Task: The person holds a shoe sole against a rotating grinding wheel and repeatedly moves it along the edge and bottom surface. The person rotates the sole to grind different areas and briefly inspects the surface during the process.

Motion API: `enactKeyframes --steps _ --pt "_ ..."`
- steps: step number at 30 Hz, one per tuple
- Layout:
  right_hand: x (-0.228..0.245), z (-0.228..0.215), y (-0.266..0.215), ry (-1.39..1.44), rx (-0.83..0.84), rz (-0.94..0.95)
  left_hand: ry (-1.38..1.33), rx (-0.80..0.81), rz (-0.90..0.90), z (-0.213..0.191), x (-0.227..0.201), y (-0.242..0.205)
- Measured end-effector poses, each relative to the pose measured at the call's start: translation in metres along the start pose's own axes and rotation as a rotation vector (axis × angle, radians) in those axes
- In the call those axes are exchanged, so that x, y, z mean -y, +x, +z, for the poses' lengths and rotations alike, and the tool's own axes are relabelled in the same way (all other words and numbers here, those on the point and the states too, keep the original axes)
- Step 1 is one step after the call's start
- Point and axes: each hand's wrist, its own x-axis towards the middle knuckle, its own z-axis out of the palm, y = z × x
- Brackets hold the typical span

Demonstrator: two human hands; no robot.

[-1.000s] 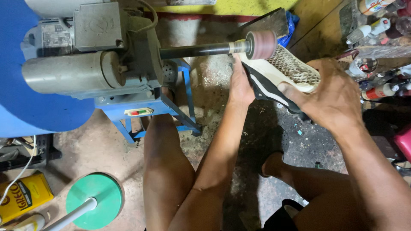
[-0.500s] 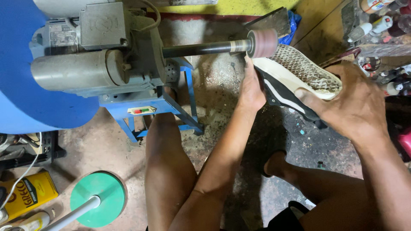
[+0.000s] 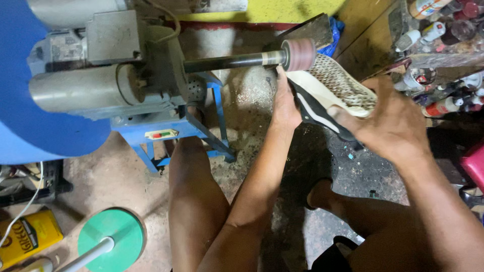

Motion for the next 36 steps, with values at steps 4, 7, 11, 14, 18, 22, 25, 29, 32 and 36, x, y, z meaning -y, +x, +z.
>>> enactKeyframes --steps 4,7,11,14,18,22,25,29,32,36 --pt "-0.018 -0.004 0.001 0.095 0.081 0.038 0.045 0.027 0.028 0.003 0.003 -0.018" --pt "-0.031 -0.004 0.0 0.123 0.04 0.017 0.077 0.014 0.015 0.006 0.006 -0.026" --pt "-0.049 -0.006 -0.003 0.199 0.111 0.089 0.093 0.056 0.027 0.005 0.014 -0.034" --pt "-0.06 -0.007 -0.007 0.214 0.095 0.085 0.138 0.062 0.049 0.003 0.022 -0.038" --pt "-0.076 -0.008 -0.015 0.338 0.018 -0.065 0.08 0.133 0.04 0.002 0.029 -0.045" --pt "-0.089 -0.004 -0.017 0.294 0.118 -0.014 0.093 0.232 0.045 -0.001 0.024 -0.054" --pt "-0.096 0.003 -0.018 0.19 0.104 -0.064 0.215 0.207 0.05 -0.004 0.014 -0.05" --pt "-0.112 0.013 -0.018 0.003 0.176 0.03 0.475 0.145 0.122 -0.013 0.013 -0.046" --pt "-0.12 0.016 -0.022 0.036 0.06 -0.091 0.626 -0.151 0.102 -0.014 0.01 -0.043" --pt "-0.121 0.022 -0.026 0.095 0.064 -0.093 0.601 -0.137 0.123 -0.016 0.009 -0.047"
